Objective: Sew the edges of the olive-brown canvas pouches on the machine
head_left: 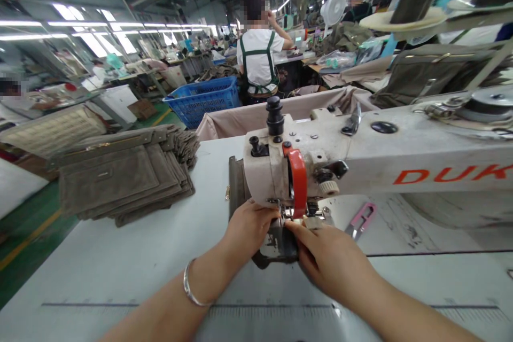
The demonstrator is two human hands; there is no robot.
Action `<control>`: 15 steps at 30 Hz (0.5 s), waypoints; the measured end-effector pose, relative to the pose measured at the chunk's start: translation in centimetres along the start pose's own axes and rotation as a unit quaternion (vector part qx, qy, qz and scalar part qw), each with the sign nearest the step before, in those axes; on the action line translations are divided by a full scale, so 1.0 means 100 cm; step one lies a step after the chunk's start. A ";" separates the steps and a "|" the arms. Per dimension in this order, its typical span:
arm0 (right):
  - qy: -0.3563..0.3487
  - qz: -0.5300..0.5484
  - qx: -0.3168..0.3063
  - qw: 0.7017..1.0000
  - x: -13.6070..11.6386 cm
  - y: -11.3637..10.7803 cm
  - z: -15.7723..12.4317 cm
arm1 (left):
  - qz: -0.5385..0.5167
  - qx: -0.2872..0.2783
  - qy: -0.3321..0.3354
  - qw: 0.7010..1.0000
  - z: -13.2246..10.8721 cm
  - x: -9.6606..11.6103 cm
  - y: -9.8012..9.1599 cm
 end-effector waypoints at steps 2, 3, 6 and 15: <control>0.003 0.013 -0.002 1.000 0.000 -0.001 0.000 | -0.007 -0.023 -0.019 1.000 0.000 0.009 -0.005; 0.004 0.021 -0.003 1.000 0.001 -0.001 -0.001 | -0.014 -0.042 -0.034 0.998 -0.002 0.015 -0.008; -0.002 0.050 -0.002 0.999 0.001 -0.002 -0.003 | -0.036 -0.104 -0.075 0.991 -0.015 0.034 -0.013; -0.048 0.088 0.013 0.995 -0.001 -0.006 -0.009 | -0.024 -0.128 -0.046 0.990 -0.061 0.062 -0.008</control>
Point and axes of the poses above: each hand's wrist, its own z-axis towards the middle knuckle, its own y-axis out of the palm, x = y × z, the point moved 9 cm from there along z, towards the middle knuckle, and after that the axes turned 2 degrees about y, right-handed, at the moved point
